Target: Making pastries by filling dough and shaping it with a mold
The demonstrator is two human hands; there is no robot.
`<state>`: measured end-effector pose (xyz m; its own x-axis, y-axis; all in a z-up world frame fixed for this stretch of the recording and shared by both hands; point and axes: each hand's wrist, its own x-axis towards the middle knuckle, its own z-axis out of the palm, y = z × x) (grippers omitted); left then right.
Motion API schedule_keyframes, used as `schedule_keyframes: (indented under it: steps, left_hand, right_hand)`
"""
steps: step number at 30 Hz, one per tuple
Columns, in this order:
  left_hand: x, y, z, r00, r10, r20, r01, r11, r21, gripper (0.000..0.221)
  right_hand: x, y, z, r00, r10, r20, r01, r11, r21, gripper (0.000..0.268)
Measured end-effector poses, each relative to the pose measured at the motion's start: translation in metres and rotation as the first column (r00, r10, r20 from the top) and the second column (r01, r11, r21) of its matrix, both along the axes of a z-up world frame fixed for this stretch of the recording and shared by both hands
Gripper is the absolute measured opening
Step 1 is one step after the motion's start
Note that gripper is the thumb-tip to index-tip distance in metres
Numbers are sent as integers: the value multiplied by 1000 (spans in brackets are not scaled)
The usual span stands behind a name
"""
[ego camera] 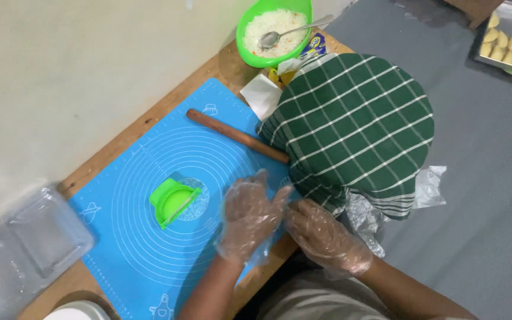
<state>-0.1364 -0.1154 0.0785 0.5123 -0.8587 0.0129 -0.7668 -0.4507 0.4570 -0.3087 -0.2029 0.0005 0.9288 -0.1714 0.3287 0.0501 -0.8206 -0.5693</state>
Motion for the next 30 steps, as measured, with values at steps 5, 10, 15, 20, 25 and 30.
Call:
schedule_keyframes:
  steps: [5,10,15,20,25,30]
  left_hand:
    - [-19,-41,-54,992,25,-121,-47,981,-186,36]
    - [-26,-39,29,638,335,-693,-169,939,299,66]
    - [-28,-35,62,102,-96,-990,-405,905,-129,45]
    - [-32,-37,84,-165,-99,-981,-550,835,9,56]
    - [-29,-34,64,-266,-117,-957,-554,831,52,40]
    - [-30,-32,74,-364,-43,-930,-485,861,150,51]
  right_hand:
    - [-5,3,-7,996,35,83,-34,999,-9,39]
    - [-2,7,-30,990,-49,133,53,998,-25,33]
    - [0,1,-88,975,-199,-101,-121,-90,-989,53]
    - [4,-6,-118,945,-232,231,257,92,-962,46]
    - [-80,-39,-259,983,-181,-5,50,302,-952,48]
    - [-173,-88,-516,577,-347,-740,-817,-262,-514,60]
